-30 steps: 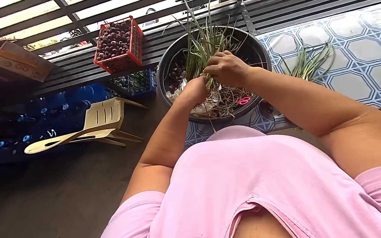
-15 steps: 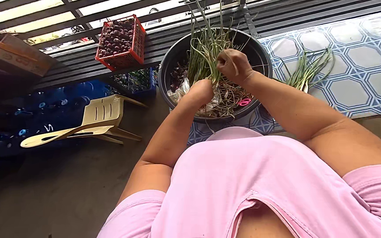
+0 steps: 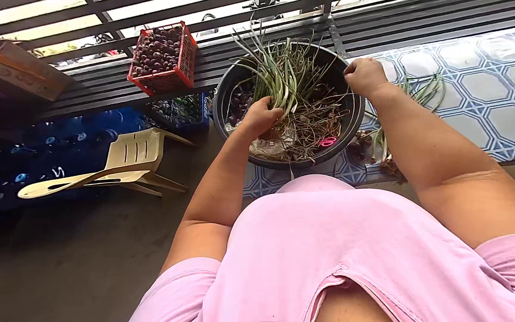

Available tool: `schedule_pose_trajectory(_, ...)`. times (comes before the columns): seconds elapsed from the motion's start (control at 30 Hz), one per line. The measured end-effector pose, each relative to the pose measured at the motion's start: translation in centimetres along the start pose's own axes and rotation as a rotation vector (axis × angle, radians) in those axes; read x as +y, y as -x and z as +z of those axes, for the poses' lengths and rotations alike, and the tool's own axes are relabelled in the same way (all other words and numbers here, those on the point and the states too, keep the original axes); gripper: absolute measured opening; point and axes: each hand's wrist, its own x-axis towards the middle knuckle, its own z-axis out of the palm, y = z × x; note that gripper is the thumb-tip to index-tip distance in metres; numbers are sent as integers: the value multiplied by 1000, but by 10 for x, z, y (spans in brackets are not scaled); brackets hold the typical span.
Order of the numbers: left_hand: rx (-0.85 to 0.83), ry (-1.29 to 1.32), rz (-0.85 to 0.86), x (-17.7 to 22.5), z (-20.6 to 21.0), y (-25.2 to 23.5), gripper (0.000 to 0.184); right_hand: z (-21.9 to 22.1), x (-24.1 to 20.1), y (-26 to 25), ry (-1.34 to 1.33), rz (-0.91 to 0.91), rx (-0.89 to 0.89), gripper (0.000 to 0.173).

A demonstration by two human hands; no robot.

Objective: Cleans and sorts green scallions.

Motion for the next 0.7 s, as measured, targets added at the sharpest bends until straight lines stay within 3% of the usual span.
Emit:
schedule_pose_trajectory(0.13, 15, 536, 60, -16, -5, -5, 37, 14, -4, 7, -155, -42, -106, 39)
schedule_pose_trajectory(0.27, -83, 690, 69, -21, -6, -10, 46, 29, -38, 30, -702, 0, -306, 45)
schedule_pose_trajectory(0.37, -102, 621, 92, -12, 0, -13, 45, 38, -62, 39, -1022, 48, -459, 51)
schedule_pose_trajectory(0.5, -49, 252, 128, 1, 4, -15, 46, 40, -84, 39, -1233, 104, -414, 35)
schedule_pose_trajectory(0.57, -41, 144, 125, -1, 5, -19, 57, 40, -89, 37, -1269, 129, -388, 34)
schedule_pose_trajectory(0.7, -48, 190, 110, -3, 22, -13, 92, 43, -100, 33, -1359, 139, -337, 36)
